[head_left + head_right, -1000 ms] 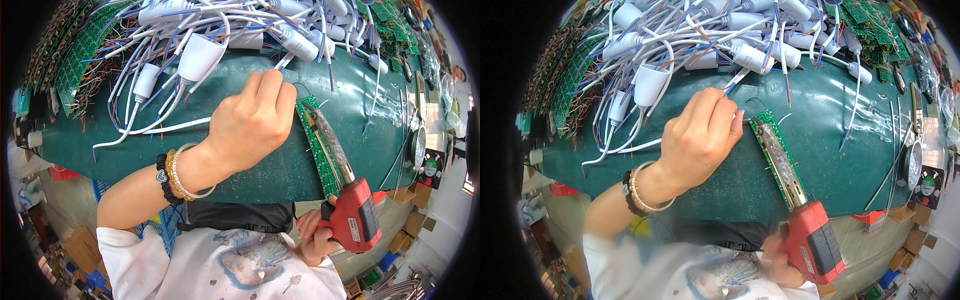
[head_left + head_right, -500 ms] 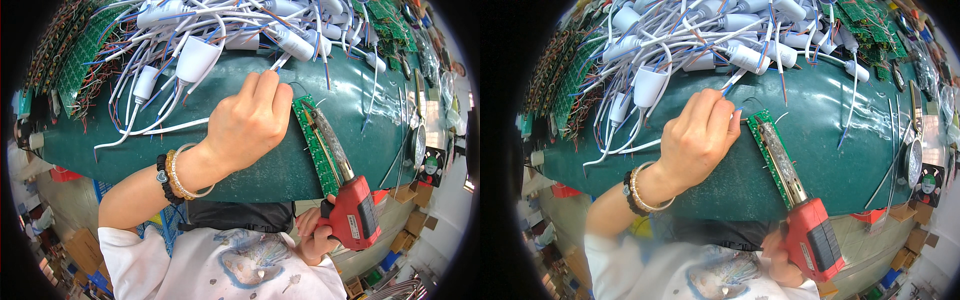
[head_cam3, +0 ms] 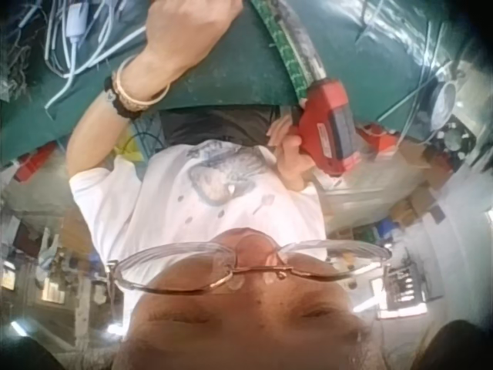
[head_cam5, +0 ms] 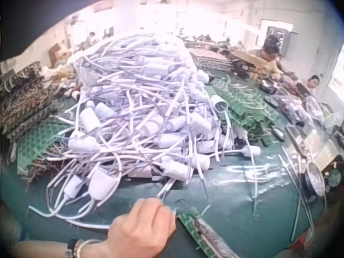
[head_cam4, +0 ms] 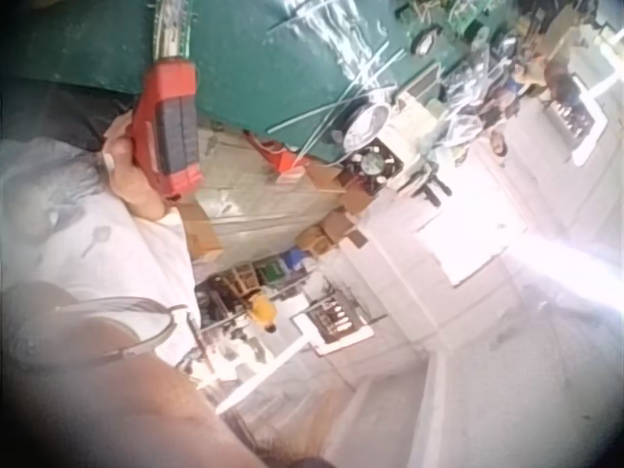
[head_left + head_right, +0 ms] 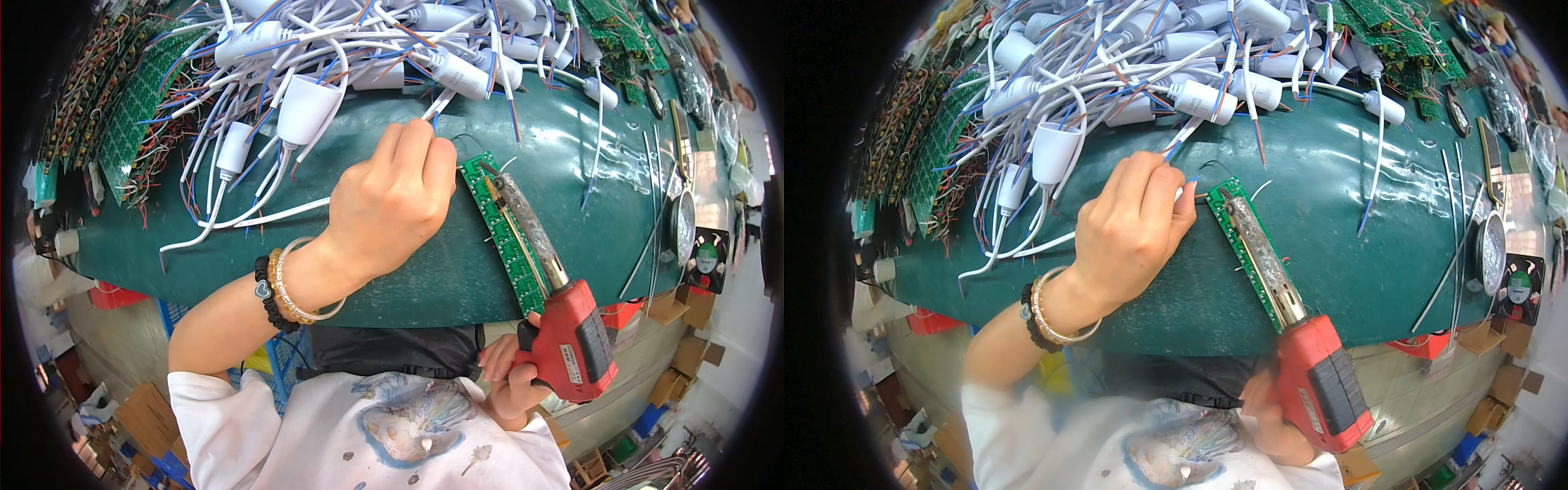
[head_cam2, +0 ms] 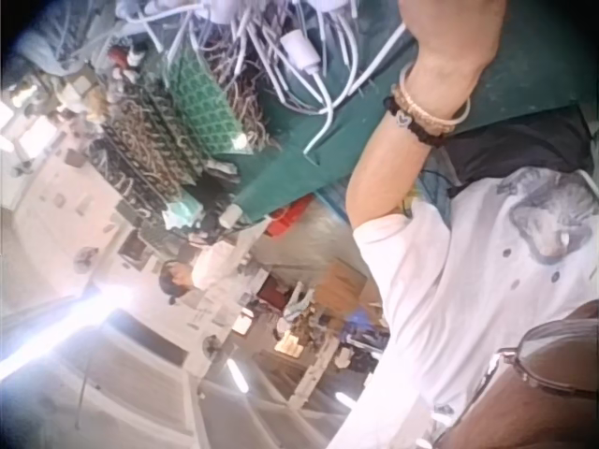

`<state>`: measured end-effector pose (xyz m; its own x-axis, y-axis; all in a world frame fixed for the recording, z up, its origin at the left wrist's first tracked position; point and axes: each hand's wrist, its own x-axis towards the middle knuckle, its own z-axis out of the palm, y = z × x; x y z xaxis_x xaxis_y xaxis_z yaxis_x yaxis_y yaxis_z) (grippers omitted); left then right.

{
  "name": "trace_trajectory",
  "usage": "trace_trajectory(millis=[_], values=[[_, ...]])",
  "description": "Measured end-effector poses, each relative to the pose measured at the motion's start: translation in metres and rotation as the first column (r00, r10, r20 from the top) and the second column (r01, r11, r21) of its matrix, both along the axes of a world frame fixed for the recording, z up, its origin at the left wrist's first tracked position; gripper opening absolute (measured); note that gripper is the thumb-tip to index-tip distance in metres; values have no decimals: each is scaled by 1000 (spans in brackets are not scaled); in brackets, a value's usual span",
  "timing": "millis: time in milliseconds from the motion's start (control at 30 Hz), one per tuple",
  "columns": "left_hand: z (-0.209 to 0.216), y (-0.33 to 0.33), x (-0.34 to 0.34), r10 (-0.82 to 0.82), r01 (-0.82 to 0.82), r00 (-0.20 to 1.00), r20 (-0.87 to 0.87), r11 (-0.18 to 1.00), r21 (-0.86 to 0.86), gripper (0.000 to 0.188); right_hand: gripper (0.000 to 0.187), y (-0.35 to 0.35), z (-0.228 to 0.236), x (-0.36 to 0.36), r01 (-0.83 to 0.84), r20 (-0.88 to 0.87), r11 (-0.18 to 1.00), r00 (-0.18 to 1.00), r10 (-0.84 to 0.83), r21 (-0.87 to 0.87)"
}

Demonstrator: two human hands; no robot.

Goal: The person solders wires from white components onto circuit boards using a soldering iron and places an assembled board into a basket.

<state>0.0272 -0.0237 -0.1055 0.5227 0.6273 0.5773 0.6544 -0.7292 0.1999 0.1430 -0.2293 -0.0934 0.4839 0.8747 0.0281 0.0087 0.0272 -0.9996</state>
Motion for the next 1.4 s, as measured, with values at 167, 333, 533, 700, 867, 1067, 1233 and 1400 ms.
trace_trajectory(millis=[167, 333, 533, 700, 867, 1067, 1233, 1400], values=[[1, 0, 0, -2, 2, 1000, -9, 1000, -5, 21, 74, 2, 0, 1, -8, -20, 1000, 1000, 9, 30], [1, 1, 0, -15, 16, 1000, 8, 1000, -19, 21, 74, 1, -1, 2, -22, -48, 999, 999, 24, 44], [1, 1, -1, -40, 41, 999, 24, 998, -49, 19, 73, 1, -1, 4, -46, -89, 997, 995, 51, 55], [5, 0, 0, -92, 124, 980, 178, 975, -182, 16, 74, 2, -1, 4, -38, -96, 998, 994, 42, 53], [8, 4, -3, -137, 219, 960, 245, 912, -346, 15, 75, 3, -2, 5, -27, -99, 997, 995, 34, 73], [8, 5, -2, -133, 217, 959, 249, 911, -350, 15, 78, -5, -8, 9, -13, -56, 1000, 998, 14, 21], [8, 4, -1, -108, 178, 972, 210, 920, -349, 15, 76, -11, -15, 16, -43, 30, 998, 999, 42, 42], [8, 4, -1, -89, 167, 972, 219, 916, -365, 14, 69, -11, -13, 12, -28, 13, 999, 1000, 27, 26]])
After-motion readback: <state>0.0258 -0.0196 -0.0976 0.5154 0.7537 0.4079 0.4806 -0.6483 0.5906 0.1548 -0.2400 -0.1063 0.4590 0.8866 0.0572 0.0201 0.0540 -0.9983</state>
